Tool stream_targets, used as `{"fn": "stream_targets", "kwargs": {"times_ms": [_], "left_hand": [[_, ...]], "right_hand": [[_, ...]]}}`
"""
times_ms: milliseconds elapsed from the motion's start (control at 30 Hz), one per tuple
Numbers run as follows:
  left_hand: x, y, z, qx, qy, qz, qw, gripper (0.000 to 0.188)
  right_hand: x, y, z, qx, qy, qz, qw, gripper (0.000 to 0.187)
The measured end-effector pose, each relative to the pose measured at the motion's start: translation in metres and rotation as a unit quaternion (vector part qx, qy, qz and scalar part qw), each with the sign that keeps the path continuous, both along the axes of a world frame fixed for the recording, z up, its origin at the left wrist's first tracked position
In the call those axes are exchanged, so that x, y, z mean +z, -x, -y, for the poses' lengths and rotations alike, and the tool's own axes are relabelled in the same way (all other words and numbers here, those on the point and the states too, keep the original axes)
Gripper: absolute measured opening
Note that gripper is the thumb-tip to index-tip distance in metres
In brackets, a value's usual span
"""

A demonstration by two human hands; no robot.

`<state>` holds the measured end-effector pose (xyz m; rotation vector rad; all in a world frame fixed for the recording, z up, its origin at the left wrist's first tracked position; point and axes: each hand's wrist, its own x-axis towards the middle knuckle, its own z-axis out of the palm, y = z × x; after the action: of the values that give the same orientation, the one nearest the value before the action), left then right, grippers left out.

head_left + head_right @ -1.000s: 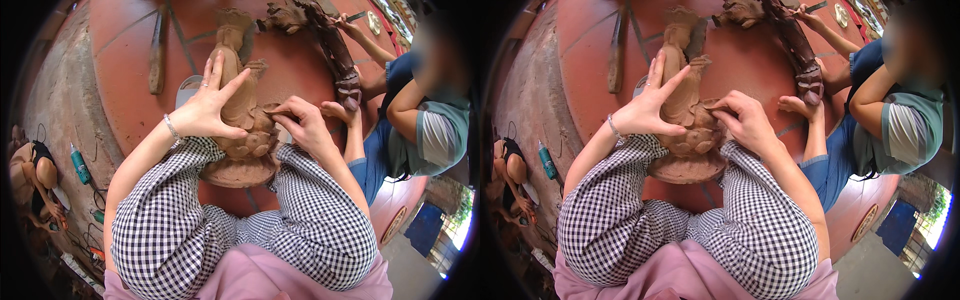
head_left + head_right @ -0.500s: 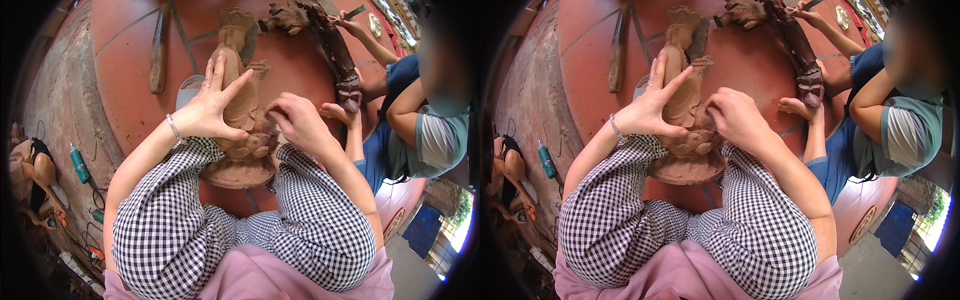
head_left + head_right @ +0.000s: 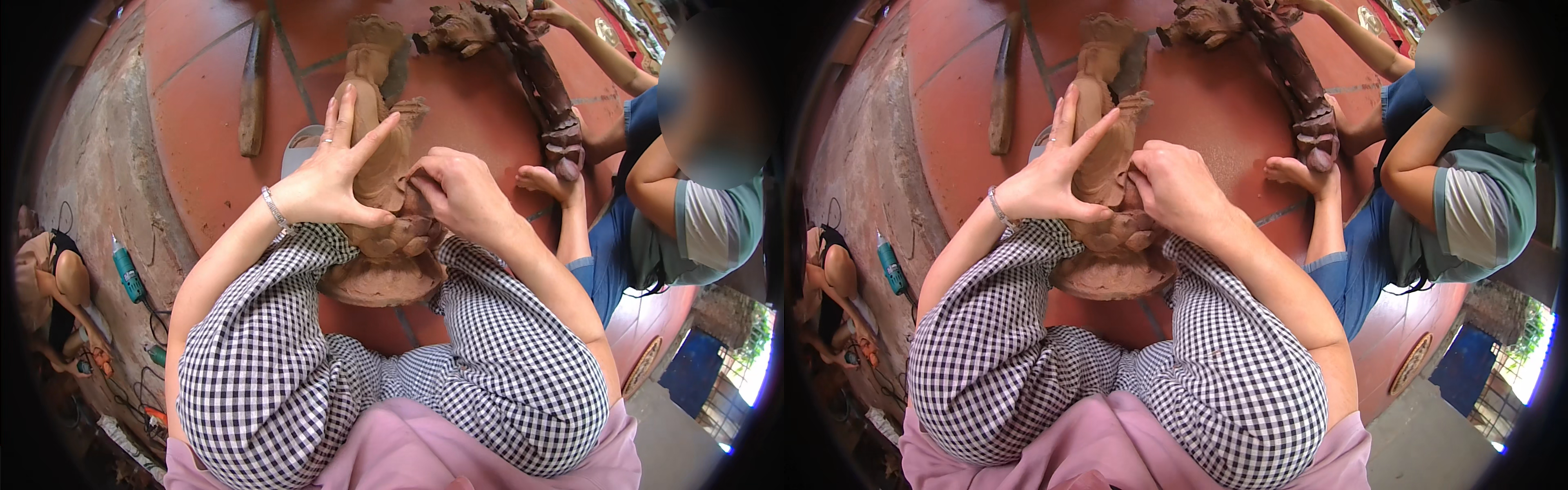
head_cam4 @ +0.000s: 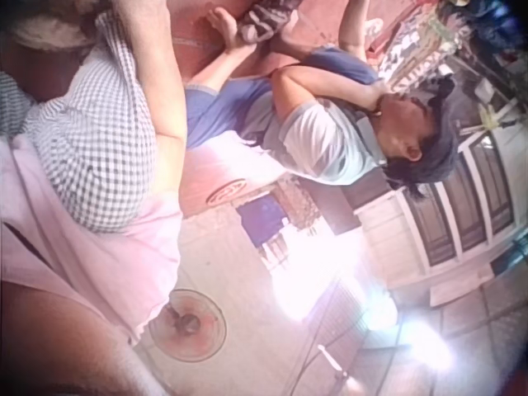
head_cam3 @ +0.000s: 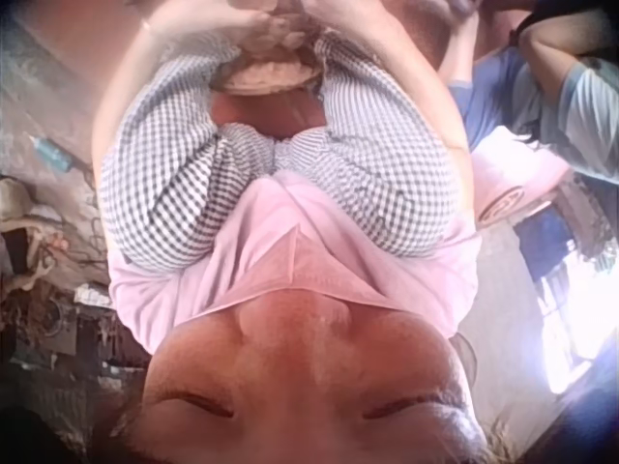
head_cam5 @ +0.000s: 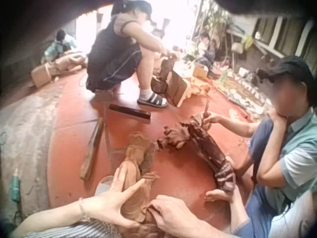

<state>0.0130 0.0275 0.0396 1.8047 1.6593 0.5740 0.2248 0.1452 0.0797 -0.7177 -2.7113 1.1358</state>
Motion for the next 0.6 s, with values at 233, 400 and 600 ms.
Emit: {"fn": "stream_targets", "kwargs": {"times_ms": [233, 400, 600], "left_hand": [[0.006, 0.003, 0.006, 0.006, 0.031, -0.007, 0.999, 0.124], [0.015, -0.004, 0.001, -0.003, 0.032, -0.051, 0.998, 0.123], [0.016, -0.020, 0.002, -0.049, -0.036, -0.127, 0.990, 0.131]], "right_hand": [[0.014, -0.040, 0.001, -0.049, -0.021, 0.035, 0.998, 0.015], [-0.004, -0.034, 0.013, -0.073, 0.010, -0.079, 0.994, 0.012], [-0.017, -0.037, 0.016, -0.068, 0.051, -0.109, 0.990, 0.013]]}}
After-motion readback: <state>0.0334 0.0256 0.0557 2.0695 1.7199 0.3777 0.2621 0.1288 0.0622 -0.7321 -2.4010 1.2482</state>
